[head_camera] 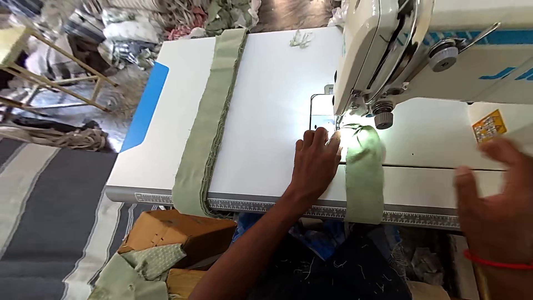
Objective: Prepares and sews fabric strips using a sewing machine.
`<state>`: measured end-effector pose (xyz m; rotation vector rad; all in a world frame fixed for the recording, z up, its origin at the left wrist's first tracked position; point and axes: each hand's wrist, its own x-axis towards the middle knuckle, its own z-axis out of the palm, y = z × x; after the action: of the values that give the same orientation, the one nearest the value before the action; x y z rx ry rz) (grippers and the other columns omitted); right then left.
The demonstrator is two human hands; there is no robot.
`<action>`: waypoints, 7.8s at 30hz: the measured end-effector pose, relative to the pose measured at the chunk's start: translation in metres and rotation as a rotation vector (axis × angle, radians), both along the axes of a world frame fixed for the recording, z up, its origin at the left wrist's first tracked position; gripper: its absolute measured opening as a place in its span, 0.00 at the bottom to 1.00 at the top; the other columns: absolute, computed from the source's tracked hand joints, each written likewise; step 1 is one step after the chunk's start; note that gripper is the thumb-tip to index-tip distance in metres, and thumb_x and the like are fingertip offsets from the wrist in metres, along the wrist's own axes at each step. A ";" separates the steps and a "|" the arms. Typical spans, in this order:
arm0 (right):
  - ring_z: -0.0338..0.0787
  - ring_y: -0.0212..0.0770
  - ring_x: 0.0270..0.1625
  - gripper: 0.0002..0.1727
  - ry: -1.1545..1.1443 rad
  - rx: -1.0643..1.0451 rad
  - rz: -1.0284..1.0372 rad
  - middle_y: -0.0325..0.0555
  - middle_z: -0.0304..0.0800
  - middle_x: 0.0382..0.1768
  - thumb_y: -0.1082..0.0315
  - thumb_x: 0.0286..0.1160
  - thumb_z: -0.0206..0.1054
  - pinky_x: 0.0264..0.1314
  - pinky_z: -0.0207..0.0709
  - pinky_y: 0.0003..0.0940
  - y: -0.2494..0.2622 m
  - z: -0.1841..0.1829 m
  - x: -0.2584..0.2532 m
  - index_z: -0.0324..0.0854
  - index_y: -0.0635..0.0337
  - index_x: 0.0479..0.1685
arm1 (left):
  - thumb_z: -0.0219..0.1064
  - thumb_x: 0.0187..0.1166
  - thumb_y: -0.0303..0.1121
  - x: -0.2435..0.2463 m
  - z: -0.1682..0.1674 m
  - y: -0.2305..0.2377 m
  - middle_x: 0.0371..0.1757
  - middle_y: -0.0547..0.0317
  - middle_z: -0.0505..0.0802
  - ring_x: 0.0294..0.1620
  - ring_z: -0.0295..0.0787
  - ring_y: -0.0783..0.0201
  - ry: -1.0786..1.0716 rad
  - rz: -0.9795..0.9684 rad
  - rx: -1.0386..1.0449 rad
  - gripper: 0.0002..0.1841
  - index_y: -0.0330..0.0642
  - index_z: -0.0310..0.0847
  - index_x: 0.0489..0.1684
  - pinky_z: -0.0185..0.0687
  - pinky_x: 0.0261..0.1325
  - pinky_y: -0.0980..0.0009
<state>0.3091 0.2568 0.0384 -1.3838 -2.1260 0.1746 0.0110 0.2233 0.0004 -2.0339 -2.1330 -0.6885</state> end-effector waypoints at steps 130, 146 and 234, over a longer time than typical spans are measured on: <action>0.89 0.64 0.40 0.22 -0.183 -0.276 0.194 0.68 0.82 0.51 0.73 0.82 0.64 0.36 0.84 0.58 -0.010 -0.004 -0.170 0.78 0.70 0.75 | 0.60 0.87 0.30 0.078 0.031 -0.124 0.49 0.46 0.95 0.41 0.94 0.59 -1.021 0.050 -0.271 0.29 0.38 0.63 0.89 0.90 0.50 0.61; 0.90 0.55 0.37 0.22 -0.227 -0.309 0.143 0.62 0.82 0.52 0.70 0.84 0.63 0.35 0.85 0.47 -0.009 0.000 -0.174 0.79 0.66 0.75 | 0.60 0.87 0.29 0.080 0.024 -0.127 0.53 0.52 0.96 0.48 0.95 0.66 -1.047 0.068 -0.248 0.28 0.40 0.65 0.88 0.90 0.57 0.67; 0.91 0.63 0.48 0.34 -0.159 -0.568 0.328 0.66 0.87 0.53 0.72 0.85 0.60 0.51 0.83 0.61 0.004 0.024 -0.156 0.59 0.57 0.91 | 0.58 0.88 0.31 0.063 0.029 -0.090 0.23 0.54 0.87 0.19 0.83 0.61 -0.802 0.058 -0.258 0.29 0.45 0.61 0.91 0.84 0.27 0.61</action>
<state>0.1532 0.2611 0.0620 -1.3590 -2.5484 0.8818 0.0744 0.1331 0.0289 -2.0069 -2.7952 -1.4869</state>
